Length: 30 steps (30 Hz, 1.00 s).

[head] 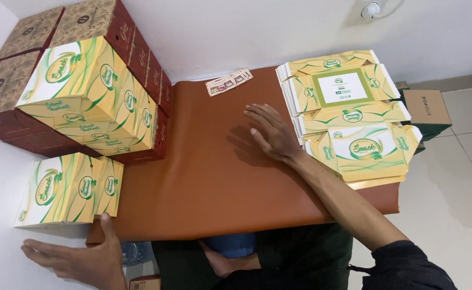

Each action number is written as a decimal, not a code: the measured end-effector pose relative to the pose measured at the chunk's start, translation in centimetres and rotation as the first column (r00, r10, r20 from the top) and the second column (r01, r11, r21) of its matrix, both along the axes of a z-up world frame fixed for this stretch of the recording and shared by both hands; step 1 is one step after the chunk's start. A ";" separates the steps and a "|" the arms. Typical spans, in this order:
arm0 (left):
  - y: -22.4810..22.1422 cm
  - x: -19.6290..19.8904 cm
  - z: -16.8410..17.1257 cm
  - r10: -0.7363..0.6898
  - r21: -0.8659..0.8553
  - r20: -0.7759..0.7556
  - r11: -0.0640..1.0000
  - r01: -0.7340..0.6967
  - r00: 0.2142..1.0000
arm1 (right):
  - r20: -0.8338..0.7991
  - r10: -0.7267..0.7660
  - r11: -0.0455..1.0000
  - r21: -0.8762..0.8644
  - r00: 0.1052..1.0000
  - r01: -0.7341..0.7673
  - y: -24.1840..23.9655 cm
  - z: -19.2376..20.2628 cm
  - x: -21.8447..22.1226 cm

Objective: The person assembles flat cardboard boxes by folding along pre-scored lines, inserts small packets into each box, closes the lids, and stacks the finished boxes on the table.

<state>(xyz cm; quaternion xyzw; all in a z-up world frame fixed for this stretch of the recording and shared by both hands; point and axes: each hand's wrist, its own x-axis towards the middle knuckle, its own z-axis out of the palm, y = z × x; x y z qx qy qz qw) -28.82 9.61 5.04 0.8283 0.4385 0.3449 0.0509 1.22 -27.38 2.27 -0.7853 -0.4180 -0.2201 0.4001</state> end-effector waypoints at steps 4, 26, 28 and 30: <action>-3.4 -1.1 -1.6 -0.178 0.196 0.127 0.969 0.152 0.976 | 0.170 0.031 0.999 -0.024 0.985 -0.027 -0.1 0.6 0.0; -7.7 -10.9 -24.2 -0.399 -0.413 0.202 0.794 0.447 0.895 | 0.174 -0.106 0.975 0.212 0.979 0.068 -4.3 6.2 -1.2; -7.7 -11.2 -23.0 -0.326 -0.426 0.166 0.828 0.366 0.931 | 0.134 -0.130 0.981 0.161 0.982 0.108 -5.1 7.1 -4.0; -7.2 -11.5 -23.6 -0.251 -0.441 0.133 0.851 0.285 0.959 | 0.097 -0.157 0.984 0.103 0.983 0.147 -7.0 6.3 -7.3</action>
